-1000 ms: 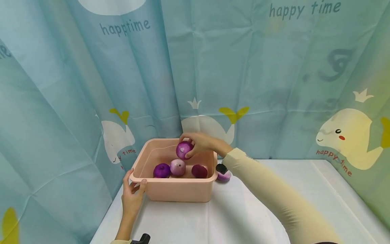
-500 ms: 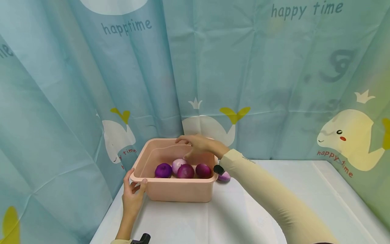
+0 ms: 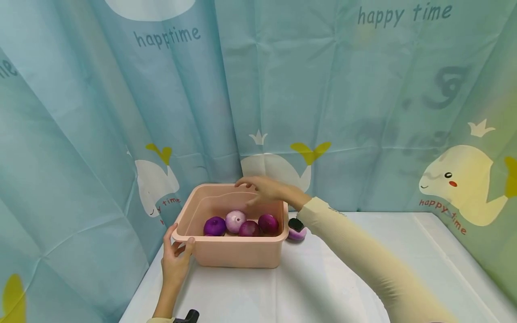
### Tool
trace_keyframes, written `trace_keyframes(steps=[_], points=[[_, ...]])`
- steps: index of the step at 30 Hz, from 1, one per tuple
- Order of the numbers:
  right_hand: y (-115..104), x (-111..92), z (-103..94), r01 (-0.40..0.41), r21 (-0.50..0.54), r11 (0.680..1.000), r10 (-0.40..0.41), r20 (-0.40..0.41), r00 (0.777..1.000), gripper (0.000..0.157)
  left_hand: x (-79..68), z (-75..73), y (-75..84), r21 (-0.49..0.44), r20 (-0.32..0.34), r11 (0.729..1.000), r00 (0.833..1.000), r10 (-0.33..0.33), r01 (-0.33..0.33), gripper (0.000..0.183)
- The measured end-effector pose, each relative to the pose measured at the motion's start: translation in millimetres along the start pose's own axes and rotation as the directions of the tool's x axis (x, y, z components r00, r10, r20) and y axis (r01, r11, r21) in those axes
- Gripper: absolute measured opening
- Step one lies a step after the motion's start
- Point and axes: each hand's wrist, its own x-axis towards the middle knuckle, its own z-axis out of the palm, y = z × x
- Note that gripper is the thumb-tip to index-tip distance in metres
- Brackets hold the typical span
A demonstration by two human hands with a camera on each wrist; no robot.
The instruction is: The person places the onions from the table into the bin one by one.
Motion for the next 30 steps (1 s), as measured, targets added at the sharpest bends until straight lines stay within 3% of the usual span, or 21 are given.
trace_keyframes(steps=[7, 14, 19, 30], points=[[7, -23, -8.9, 0.049, 0.034, 0.998, -0.047, -0.057, 0.997, 0.060, 1.9, -0.5, -2.2, -0.003, -0.001, 1.000, 1.000, -0.005, 0.005, 0.071], [18, -55, -18.3, 0.114, -0.005, 0.993, -0.113, -0.140, 0.984, 0.061, 1.6, -0.1, -2.0, 0.000, 0.003, 1.000, 1.000, -0.007, 0.007, 0.071], [30, -81, -24.1, 0.116, -0.027, 0.993, -0.119, -0.189, 0.975, 0.063, 1.1, -0.4, -2.3, -0.013, -0.011, 1.000, 1.000, 0.014, -0.014, 0.070], [49, -140, -31.5, -0.043, -0.073, 0.996, 0.024, -0.244, 0.970, 0.066, 0.9, 0.3, -0.7, -0.005, -0.004, 1.000, 1.000, 0.005, -0.005, 0.071]])
